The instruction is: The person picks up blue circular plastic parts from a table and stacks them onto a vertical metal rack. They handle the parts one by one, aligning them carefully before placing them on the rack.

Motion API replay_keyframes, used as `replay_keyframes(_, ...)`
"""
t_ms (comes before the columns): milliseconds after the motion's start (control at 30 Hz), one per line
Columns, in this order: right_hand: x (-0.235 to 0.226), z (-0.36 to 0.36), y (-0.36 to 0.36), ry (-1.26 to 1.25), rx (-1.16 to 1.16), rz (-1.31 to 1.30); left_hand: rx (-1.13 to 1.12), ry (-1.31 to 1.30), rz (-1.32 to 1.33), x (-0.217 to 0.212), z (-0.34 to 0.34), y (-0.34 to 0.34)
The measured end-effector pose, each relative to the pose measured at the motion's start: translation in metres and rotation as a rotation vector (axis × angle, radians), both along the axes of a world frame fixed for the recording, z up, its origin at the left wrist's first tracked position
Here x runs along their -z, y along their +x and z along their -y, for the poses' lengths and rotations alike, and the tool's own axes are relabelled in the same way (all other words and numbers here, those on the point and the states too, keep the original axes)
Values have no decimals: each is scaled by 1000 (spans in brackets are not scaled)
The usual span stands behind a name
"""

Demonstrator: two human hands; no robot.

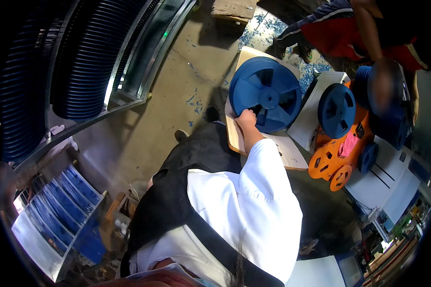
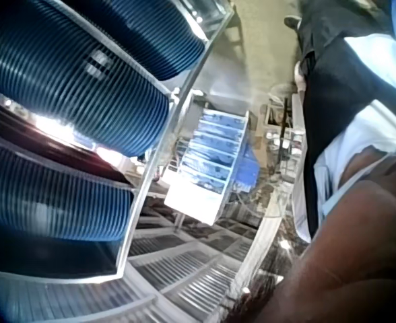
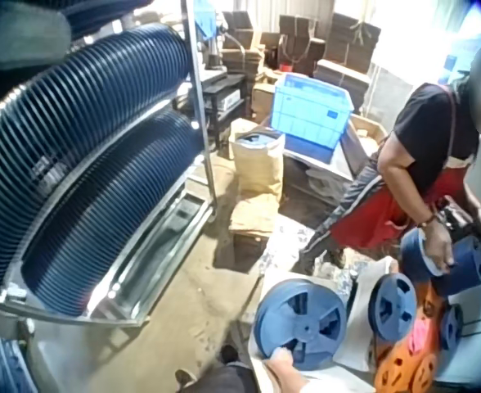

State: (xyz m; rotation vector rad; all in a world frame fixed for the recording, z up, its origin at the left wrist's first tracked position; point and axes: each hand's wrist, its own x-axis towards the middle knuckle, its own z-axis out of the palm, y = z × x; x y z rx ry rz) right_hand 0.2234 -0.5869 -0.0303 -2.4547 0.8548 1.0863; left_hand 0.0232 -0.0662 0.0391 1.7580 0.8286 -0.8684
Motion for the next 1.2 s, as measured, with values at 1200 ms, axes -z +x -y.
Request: replay_keyframes(1200,83,52,54,700,530,85,238,374,-170,-68,122,34)
